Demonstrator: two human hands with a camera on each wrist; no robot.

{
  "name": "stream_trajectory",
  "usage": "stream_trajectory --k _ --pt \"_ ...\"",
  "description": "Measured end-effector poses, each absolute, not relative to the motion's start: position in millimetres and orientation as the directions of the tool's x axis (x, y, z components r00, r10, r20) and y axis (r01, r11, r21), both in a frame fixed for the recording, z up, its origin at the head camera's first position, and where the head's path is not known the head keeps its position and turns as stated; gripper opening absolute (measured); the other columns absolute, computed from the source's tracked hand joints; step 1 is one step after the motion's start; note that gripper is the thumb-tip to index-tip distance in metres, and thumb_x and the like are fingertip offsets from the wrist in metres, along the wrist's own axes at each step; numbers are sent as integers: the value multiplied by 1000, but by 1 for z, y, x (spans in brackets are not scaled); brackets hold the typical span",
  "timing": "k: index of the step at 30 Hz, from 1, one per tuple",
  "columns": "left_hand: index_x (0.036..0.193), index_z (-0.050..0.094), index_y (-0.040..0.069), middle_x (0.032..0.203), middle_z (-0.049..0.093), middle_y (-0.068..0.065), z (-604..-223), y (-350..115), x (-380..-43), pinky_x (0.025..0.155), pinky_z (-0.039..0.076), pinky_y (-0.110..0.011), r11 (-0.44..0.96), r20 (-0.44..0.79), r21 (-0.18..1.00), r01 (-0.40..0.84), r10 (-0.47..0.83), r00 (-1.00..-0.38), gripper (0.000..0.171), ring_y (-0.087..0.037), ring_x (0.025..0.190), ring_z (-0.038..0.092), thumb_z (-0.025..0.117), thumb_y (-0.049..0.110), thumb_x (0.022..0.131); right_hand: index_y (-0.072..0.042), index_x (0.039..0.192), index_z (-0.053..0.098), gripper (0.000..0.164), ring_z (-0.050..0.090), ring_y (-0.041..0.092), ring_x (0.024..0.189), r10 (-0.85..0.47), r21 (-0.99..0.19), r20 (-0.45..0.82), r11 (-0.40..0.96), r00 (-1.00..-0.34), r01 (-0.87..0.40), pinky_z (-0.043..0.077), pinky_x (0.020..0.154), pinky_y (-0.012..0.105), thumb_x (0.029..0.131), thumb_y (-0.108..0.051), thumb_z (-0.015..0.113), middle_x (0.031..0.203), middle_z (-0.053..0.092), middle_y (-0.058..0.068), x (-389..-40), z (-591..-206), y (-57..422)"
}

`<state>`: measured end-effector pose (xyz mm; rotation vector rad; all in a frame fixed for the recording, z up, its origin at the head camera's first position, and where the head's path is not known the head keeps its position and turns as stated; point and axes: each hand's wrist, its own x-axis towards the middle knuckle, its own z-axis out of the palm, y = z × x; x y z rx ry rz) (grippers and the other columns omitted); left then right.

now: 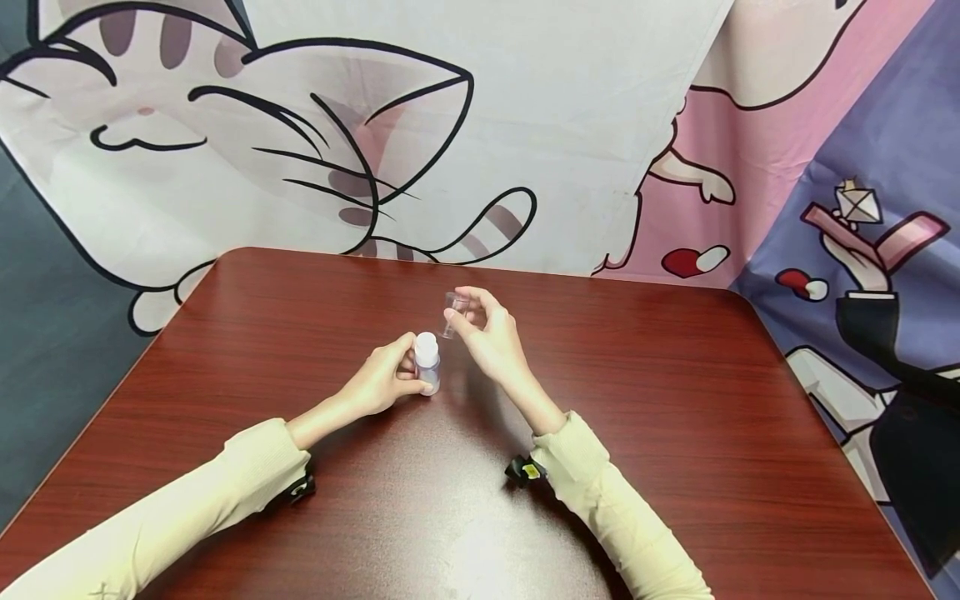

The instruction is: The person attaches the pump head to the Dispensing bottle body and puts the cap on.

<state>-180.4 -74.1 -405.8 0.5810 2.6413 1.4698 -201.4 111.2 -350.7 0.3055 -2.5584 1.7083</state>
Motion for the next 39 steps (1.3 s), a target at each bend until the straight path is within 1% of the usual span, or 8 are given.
stream_trajectory --k 4,9,11,14,20,27,35,39 --pt "98 50 0 95 68 -17 -405 -74 -180 76 62 -26 468 134 830 302 357 -924 39 -25 86 70 80 -2 73 -6 128 56 37 65 22 94 -142 -928 147 323 -979 -186 55 79 24 92 -14 61 109 63 16 -200 -349 109" --pt "99 50 1 94 68 -17 -404 -74 -179 76 62 -26 465 138 831 306 360 -923 39 -25 86 69 79 -1 74 -3 128 55 36 65 12 88 -158 -954 145 241 -977 -180 59 88 39 93 -11 59 108 61 16 -199 -348 107" --pt "99 50 1 94 68 -17 -405 -74 -179 76 62 -26 462 141 831 309 362 -921 39 -25 86 69 79 -2 74 -3 128 54 36 64 9 88 -162 -956 150 226 -975 -185 59 89 41 93 -10 58 110 61 17 -199 -348 106" --pt "99 50 1 93 68 -17 -405 -74 -179 76 62 -25 460 146 831 314 364 -920 39 -25 86 69 79 -2 74 -2 128 54 35 63 13 92 -168 -955 165 218 -972 -200 60 88 38 93 -9 58 112 61 18 -197 -347 105" --pt "99 51 1 93 68 -16 -405 -74 -180 76 62 -25 461 136 834 302 360 -923 38 -24 86 69 79 -2 73 -6 126 55 35 61 19 98 -182 -933 212 255 -960 -254 55 83 23 92 -9 60 114 63 15 -192 -346 104" --pt "99 50 1 92 68 -16 -406 -74 -181 76 62 -24 460 138 834 304 359 -923 39 -24 85 69 79 -3 73 -6 126 55 35 59 21 106 -215 -904 279 271 -936 -331 50 100 36 92 -11 62 117 63 13 -191 -349 102" --pt "99 51 1 95 69 -16 -407 -73 -181 77 62 -26 457 137 835 306 366 -920 39 -24 87 69 79 -2 73 -8 124 55 36 60 22 108 -230 -893 301 274 -925 -358 53 99 37 90 -9 65 119 64 12 -189 -351 99" --pt "99 51 1 94 69 -16 -407 -73 -181 77 62 -27 456 139 835 308 366 -920 39 -24 87 70 79 -2 73 -6 125 54 37 61 22 107 -237 -883 318 279 -918 -377 54 98 36 90 -10 64 120 64 12 -189 -353 98"
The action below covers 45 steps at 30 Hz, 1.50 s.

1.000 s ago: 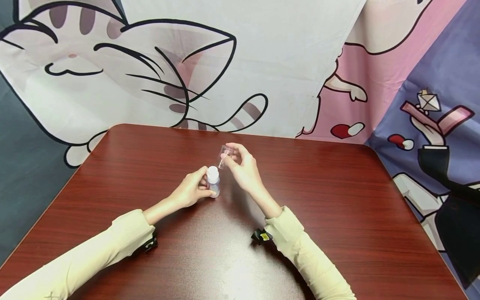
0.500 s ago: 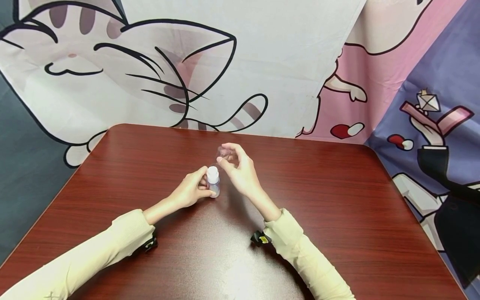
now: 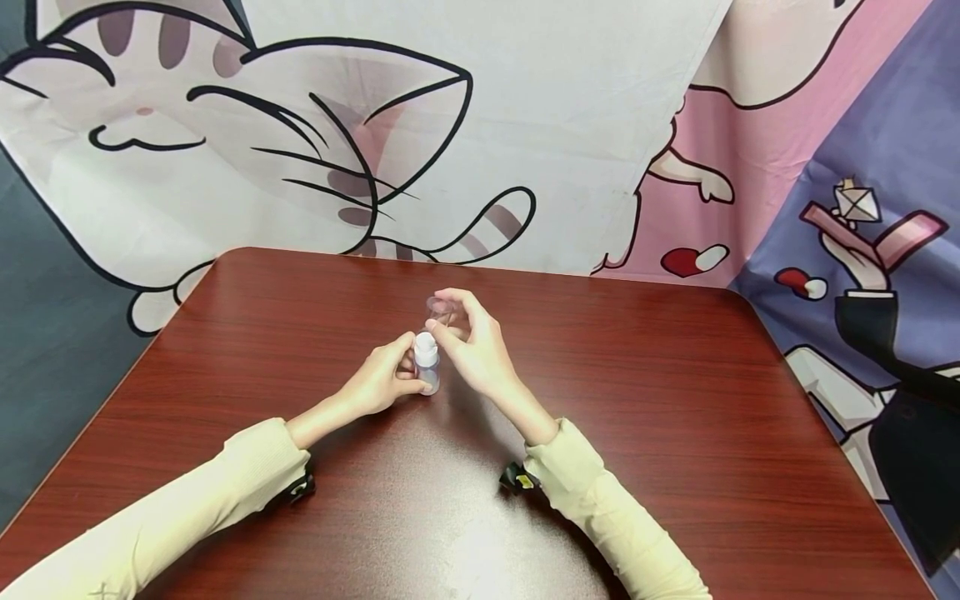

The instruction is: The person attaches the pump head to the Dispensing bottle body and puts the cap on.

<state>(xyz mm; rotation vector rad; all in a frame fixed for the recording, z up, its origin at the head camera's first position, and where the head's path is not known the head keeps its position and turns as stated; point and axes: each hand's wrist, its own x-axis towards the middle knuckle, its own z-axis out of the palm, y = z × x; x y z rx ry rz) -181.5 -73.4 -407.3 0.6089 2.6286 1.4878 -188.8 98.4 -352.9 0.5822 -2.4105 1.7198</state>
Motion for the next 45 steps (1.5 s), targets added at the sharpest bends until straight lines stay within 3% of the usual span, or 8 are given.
stream_trajectory --k 13,23,32,40,45 --pt "99 50 1 103 66 -17 -407 -73 -182 79 61 -24 442 121 848 293 377 -918 38 -27 92 70 78 -3 74 -3 126 53 37 61 26 104 -281 -890 323 233 -904 -391 57 93 37 90 -5 63 120 65 18 -188 -354 96" --pt "101 51 2 105 67 -16 -406 -73 -182 79 61 -24 457 106 843 283 375 -921 38 -27 94 70 78 -2 75 4 124 54 38 61 33 101 -316 -888 294 260 -902 -381 56 94 47 87 2 64 113 63 23 -181 -347 93" --pt "102 51 2 107 66 -17 -406 -74 -182 79 61 -24 459 109 840 289 379 -919 39 -29 95 70 78 -3 75 -8 122 58 36 63 21 102 -330 -858 324 292 -887 -422 58 92 37 88 -6 68 112 67 11 -185 -363 97" --pt "104 51 1 107 66 -17 -405 -74 -182 80 61 -26 456 104 843 285 382 -918 40 -30 96 70 78 -3 75 -9 121 59 36 64 21 102 -345 -843 336 305 -876 -443 58 91 40 86 -4 68 111 67 11 -182 -367 96" --pt "103 51 1 106 66 -17 -406 -74 -182 79 61 -25 454 110 842 291 383 -917 39 -30 95 70 78 -3 75 -9 120 59 37 63 20 102 -350 -837 334 316 -875 -446 58 91 36 85 -3 68 110 67 10 -181 -368 96"
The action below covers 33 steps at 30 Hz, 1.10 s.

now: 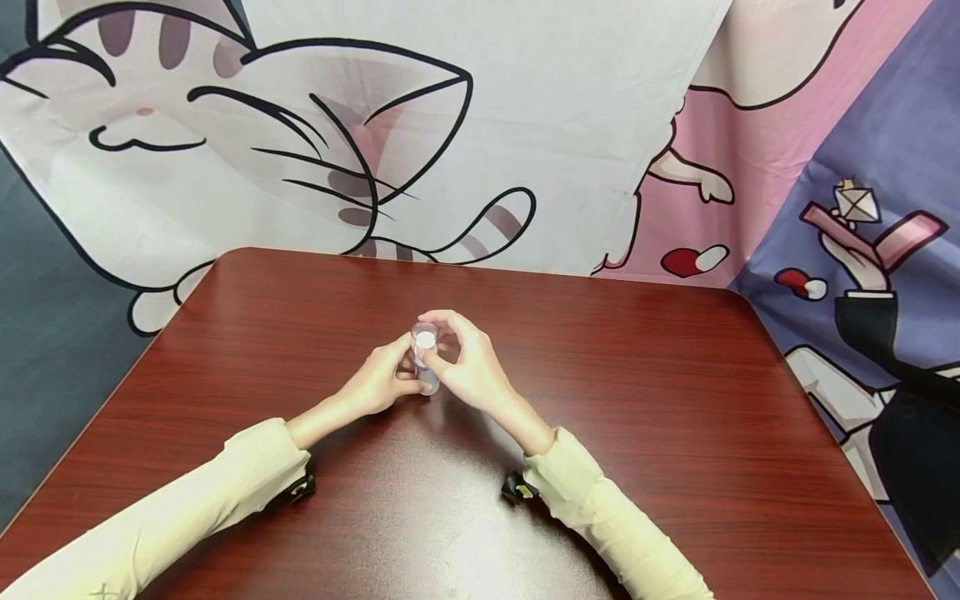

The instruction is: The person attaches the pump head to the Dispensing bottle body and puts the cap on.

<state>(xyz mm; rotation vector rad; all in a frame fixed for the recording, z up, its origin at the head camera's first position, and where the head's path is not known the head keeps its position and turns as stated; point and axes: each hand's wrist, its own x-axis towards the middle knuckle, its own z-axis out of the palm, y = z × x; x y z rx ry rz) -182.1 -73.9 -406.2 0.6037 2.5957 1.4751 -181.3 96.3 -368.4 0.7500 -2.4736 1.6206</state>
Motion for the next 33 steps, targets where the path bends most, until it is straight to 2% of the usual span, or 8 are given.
stream_trajectory --k 23,33 --pt "99 50 1 106 67 -18 -406 -74 -180 77 61 -23 462 104 839 286 380 -919 38 -29 95 70 78 -3 75 -8 118 61 38 65 19 96 -346 -829 349 318 -871 -459 59 89 33 82 0 70 107 67 9 -180 -377 98" --pt "100 51 1 105 67 -16 -404 -74 -181 77 61 -24 452 113 843 292 382 -917 38 -29 94 71 79 -2 74 -6 119 62 39 65 26 97 -335 -855 338 281 -879 -436 58 91 40 82 1 71 109 67 14 -182 -378 98"
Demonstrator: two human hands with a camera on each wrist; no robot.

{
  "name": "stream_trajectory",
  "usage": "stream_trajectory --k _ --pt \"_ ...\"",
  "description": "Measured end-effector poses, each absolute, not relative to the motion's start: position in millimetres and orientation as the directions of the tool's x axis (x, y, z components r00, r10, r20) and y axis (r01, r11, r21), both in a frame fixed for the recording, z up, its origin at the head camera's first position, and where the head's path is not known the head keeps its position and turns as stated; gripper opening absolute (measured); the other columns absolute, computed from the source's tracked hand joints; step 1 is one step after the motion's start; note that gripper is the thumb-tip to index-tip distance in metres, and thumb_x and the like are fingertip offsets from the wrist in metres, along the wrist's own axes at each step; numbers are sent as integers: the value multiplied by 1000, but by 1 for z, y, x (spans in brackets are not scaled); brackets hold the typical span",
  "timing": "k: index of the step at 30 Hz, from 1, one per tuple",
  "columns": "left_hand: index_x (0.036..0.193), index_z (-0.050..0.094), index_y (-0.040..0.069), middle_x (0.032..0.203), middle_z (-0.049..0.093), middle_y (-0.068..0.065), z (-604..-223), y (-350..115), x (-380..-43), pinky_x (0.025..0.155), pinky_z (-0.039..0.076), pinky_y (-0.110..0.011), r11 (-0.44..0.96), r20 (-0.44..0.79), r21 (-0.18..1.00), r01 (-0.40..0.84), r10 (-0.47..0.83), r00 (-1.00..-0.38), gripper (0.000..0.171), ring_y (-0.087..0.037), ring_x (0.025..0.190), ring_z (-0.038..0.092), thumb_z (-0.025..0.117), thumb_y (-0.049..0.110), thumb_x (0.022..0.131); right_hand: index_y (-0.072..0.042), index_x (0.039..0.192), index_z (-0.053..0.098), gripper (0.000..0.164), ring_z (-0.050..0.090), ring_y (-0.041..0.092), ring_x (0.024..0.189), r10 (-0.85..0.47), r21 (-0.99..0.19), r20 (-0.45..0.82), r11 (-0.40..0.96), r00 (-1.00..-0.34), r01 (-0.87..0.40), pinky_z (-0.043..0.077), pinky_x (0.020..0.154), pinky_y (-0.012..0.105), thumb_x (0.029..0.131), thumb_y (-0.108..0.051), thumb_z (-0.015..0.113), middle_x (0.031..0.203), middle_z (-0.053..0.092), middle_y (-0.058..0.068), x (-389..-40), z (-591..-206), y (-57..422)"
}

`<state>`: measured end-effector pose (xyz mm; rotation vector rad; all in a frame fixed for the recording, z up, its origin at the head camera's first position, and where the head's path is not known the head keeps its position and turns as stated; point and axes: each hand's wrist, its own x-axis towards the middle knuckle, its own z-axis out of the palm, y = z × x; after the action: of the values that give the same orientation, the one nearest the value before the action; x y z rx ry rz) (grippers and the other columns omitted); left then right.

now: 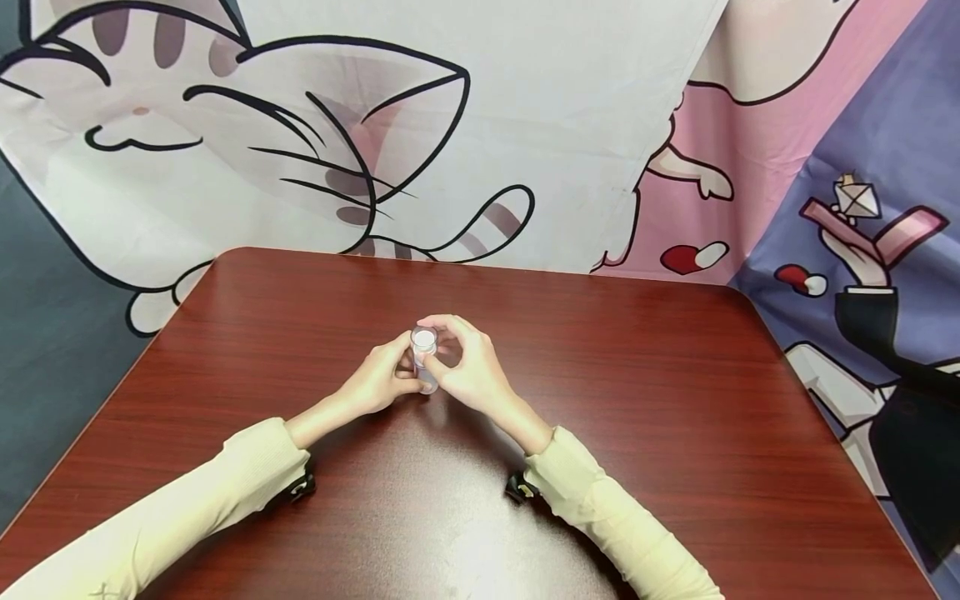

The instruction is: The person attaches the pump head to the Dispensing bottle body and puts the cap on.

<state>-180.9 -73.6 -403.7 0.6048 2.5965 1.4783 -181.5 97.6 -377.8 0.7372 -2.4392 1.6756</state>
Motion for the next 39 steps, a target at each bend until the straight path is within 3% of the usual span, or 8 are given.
stream_trajectory --k 9,26,39 --pt "101 51 1 104 68 -16 -403 -74 -180 77 61 -24 455 111 841 294 386 -916 38 -28 94 71 79 -1 75 7 117 59 37 64 35 97 -339 -859 326 284 -882 -427 57 91 49 80 10 66 109 65 23 -167 -354 94" --pt "99 51 0 104 68 -16 -405 -73 -181 77 61 -24 467 112 834 294 379 -919 38 -28 94 71 79 -3 74 8 115 60 37 65 34 93 -338 -839 374 274 -864 -470 58 88 50 79 14 63 106 64 23 -162 -350 91" --pt "101 51 1 103 68 -15 -403 -73 -182 77 61 -25 493 105 819 294 375 -921 39 -28 95 70 79 -2 74 -8 119 62 41 66 23 97 -354 -840 355 285 -865 -462 60 89 36 80 5 68 109 67 12 -182 -381 100"
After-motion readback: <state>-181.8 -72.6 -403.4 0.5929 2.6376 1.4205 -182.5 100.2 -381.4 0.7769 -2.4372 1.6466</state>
